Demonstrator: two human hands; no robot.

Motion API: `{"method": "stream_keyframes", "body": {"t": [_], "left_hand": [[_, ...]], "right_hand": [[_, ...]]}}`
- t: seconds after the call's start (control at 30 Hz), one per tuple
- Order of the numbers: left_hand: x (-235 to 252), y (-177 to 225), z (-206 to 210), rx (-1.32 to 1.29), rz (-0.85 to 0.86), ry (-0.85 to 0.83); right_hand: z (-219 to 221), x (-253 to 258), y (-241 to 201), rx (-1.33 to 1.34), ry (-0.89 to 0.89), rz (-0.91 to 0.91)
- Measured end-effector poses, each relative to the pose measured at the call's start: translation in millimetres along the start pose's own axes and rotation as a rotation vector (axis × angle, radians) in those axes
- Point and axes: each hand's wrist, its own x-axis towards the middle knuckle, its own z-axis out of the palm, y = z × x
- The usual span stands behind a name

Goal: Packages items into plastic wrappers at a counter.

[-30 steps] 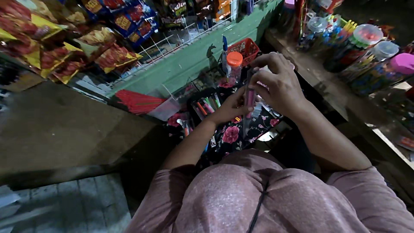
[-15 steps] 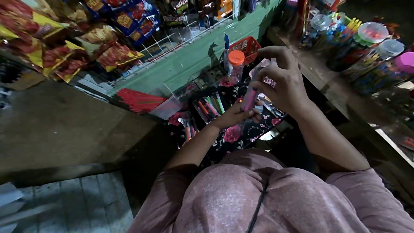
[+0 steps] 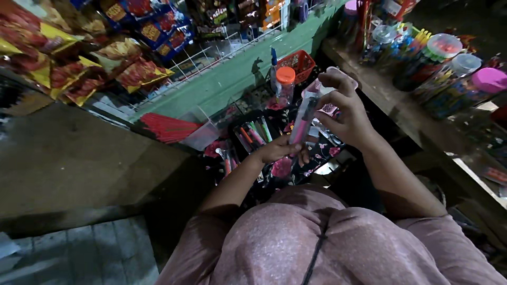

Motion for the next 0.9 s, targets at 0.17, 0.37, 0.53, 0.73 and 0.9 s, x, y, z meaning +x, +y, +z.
{"method": "stream_keyframes", "body": {"t": [0.17,0.37,0.53,0.73,0.9], "left_hand": [[-8.2,3.4,-2.6,-0.014,-0.067,-0.055],[-16.2,-6.8,-7.1,0.021,-0.080,0.019],[-12.8,-15.1,-19.3,0.250,-0.062,0.188],[-32.9,-18.9,-11.3,0.398,-0.212,0.405],[-38.1,-27.5,-23.6,0.395,-0.146,0.444]], "right_hand": [[1.5,0.6,-1.3,-0.014,-0.091,-0.001],[-1.3,4.3,-15.8,-0.175,-0.057,-0.122],[-6.8,10.0,-37.1,-0.468,-0.123,-0.309],[-5.4,15.8,-25.3,-0.465,-0.239,-0.277],[-6.2,29.1,-30.9,-0.371,-0.290,-0.241]]}}
